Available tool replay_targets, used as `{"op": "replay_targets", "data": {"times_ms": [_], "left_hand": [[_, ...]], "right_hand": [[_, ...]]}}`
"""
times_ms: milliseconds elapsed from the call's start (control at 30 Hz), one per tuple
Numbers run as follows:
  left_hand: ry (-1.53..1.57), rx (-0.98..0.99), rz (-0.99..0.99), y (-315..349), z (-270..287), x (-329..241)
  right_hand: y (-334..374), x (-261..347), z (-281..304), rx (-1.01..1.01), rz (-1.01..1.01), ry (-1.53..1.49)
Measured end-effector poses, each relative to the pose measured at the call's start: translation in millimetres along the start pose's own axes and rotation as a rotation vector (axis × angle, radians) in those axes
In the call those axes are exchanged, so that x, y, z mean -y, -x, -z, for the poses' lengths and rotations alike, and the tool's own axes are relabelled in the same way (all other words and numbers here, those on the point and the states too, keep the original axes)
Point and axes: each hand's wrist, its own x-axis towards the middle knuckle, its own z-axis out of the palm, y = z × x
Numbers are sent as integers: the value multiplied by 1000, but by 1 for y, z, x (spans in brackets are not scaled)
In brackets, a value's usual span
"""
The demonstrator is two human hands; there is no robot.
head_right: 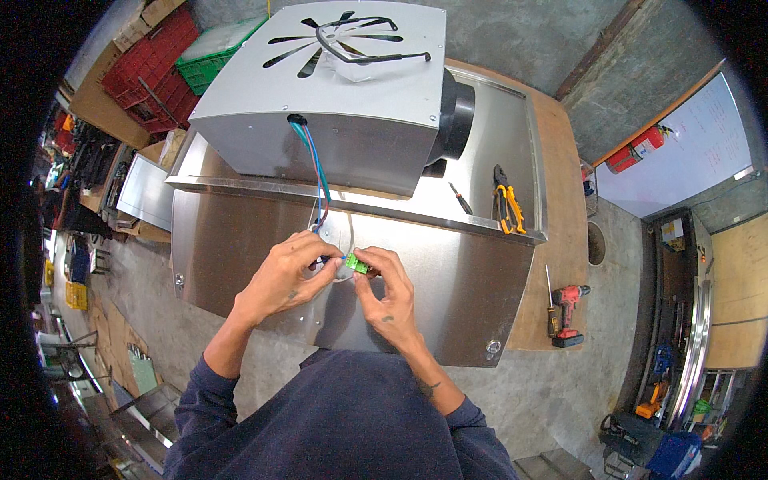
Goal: The person strips the insulation from several colored wires using pliers, then inserts the exposed ends into a green terminal block and tightens the screws with a screwdriver to secure the connections.
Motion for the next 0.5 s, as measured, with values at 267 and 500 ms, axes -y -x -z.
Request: {"op": "replay_targets", "data": {"times_ms": [267, 500], "left_hand": [[30, -7, 29, 0, -1, 0], [126, -83, 136, -3, 5, -5]], "right_hand": [[-1, 1, -3, -12, 83, 124], [2, 2, -3, -4, -241, 135]]}}
